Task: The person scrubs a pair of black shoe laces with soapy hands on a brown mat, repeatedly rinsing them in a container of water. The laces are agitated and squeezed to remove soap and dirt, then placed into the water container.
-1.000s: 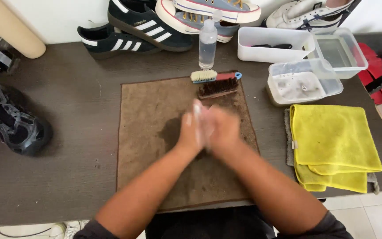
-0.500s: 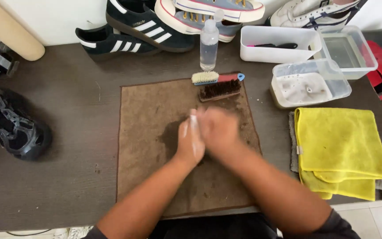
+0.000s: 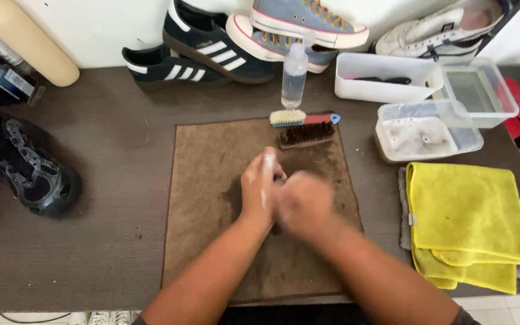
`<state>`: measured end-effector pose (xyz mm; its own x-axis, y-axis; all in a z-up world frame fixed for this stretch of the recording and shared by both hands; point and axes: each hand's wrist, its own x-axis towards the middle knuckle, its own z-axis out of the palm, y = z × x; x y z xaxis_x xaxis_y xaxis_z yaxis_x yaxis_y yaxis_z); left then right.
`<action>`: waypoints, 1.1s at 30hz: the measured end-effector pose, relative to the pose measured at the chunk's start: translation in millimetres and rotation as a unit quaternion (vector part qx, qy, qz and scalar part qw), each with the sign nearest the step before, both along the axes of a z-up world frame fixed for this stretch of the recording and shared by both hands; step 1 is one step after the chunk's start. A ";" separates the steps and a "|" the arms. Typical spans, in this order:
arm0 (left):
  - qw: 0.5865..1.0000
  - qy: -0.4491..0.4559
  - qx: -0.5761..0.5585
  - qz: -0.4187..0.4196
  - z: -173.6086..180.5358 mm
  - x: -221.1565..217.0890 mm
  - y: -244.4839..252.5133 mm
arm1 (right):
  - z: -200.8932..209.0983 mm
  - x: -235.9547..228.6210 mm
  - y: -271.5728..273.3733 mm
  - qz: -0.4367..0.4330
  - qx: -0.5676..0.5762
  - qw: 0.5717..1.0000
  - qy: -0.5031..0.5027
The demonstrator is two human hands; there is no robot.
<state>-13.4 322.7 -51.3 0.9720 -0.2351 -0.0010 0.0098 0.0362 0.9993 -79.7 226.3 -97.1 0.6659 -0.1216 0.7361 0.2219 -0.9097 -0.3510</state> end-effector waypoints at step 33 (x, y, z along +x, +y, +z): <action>0.883 -0.328 0.322 0.096 -67.7 1.7 -3.6 | 3.1 -4.5 29.7 -0.033 0.225 0.963 0.145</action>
